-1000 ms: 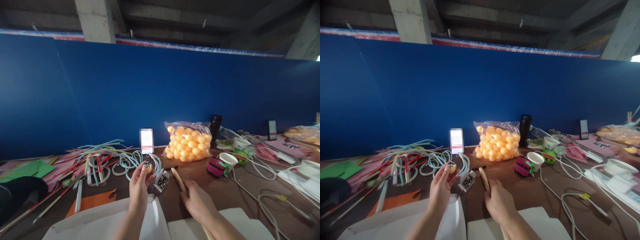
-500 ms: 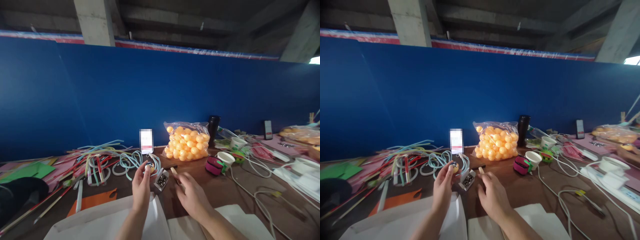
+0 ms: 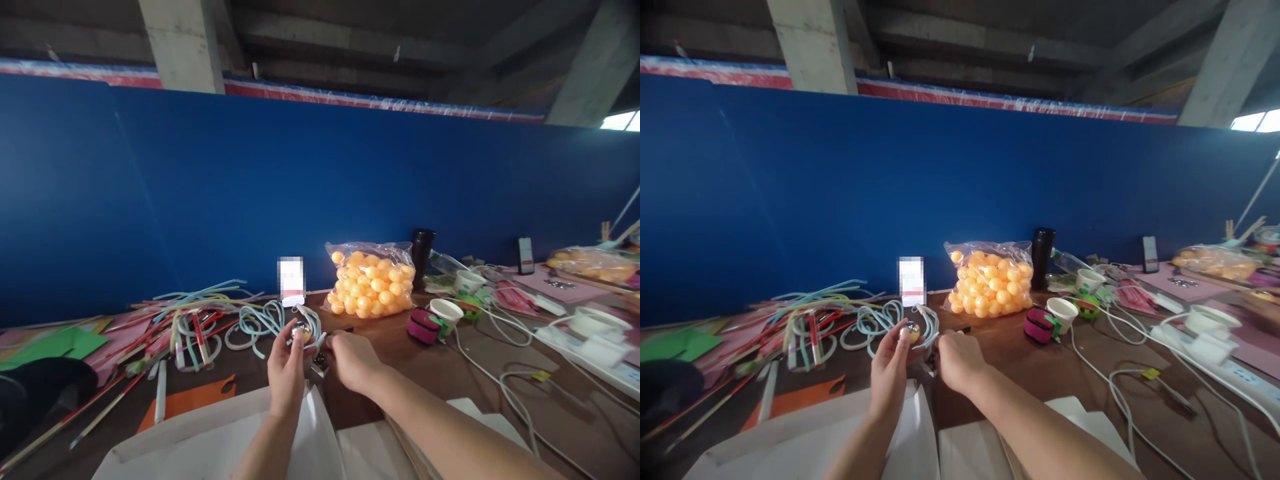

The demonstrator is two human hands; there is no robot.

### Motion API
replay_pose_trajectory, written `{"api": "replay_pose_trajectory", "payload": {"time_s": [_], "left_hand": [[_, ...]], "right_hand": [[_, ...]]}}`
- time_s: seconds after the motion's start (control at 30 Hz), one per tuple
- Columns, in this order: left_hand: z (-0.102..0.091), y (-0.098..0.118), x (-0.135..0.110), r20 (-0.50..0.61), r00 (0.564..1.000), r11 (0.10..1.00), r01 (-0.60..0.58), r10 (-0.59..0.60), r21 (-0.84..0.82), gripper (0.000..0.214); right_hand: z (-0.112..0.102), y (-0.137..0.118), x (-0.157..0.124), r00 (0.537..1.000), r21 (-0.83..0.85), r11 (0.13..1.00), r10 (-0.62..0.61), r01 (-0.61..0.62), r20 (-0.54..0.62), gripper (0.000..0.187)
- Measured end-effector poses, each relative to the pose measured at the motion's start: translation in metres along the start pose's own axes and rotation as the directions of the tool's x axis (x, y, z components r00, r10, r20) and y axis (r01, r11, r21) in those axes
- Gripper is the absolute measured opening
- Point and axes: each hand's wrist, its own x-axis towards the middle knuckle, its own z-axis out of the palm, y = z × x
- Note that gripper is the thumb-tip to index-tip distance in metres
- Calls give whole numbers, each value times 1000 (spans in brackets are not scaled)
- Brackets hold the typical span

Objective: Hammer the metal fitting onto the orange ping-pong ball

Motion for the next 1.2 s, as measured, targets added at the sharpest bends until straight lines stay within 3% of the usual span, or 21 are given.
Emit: {"api": "replay_pose_trajectory", "payload": {"time_s": [0.27, 0.9, 1.2], "left_hand": [[4, 4, -1, -13, 1000, 1000, 10, -10, 3, 53], [4, 4, -3, -3, 1000, 999, 26, -26, 27, 51], [6, 8, -4, -10, 1000, 1000, 24, -24, 6, 52]], "right_hand": [[7, -6, 18, 989, -111, 994, 30, -14, 145, 27], [4, -7, 11, 990, -149, 989, 10, 11, 140, 27], [12, -10, 17, 990, -114, 993, 37, -22, 133, 28]]}}
